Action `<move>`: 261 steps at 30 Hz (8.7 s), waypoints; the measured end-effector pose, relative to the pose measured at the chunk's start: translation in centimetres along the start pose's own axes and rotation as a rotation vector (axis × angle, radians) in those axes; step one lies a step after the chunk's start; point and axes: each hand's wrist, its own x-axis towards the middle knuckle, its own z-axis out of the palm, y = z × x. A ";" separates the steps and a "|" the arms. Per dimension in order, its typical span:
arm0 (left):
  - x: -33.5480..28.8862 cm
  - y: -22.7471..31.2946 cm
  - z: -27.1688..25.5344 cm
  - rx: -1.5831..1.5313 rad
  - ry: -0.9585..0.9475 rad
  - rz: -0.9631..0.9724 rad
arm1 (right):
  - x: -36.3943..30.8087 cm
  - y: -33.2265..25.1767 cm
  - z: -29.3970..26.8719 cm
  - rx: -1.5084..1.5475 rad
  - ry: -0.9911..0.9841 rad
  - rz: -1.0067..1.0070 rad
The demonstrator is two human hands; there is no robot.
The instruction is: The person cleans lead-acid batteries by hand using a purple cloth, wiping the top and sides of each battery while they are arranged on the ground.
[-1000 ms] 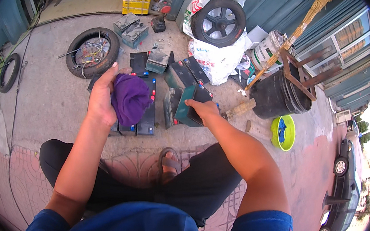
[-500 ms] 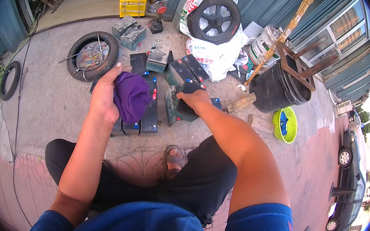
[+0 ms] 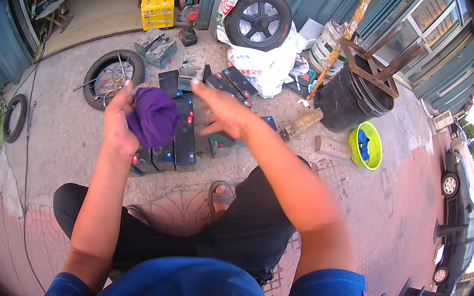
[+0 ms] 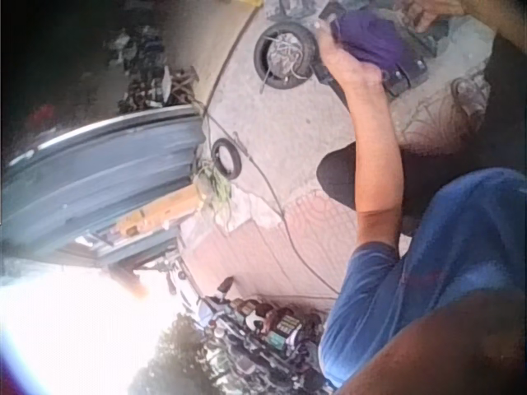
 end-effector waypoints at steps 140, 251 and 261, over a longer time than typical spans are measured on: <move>15.5 -18.5 -2.2 1.484 -0.502 0.273 | 2.8 11.8 -20.6 -0.894 0.714 -0.669; 35.4 -18.4 -9.0 -0.744 0.379 -0.419 | 1.3 -4.3 -9.0 0.482 0.376 -0.175; 35.0 -17.8 -9.1 -0.863 0.212 -0.403 | 4.2 -4.7 -9.1 0.438 0.374 -0.154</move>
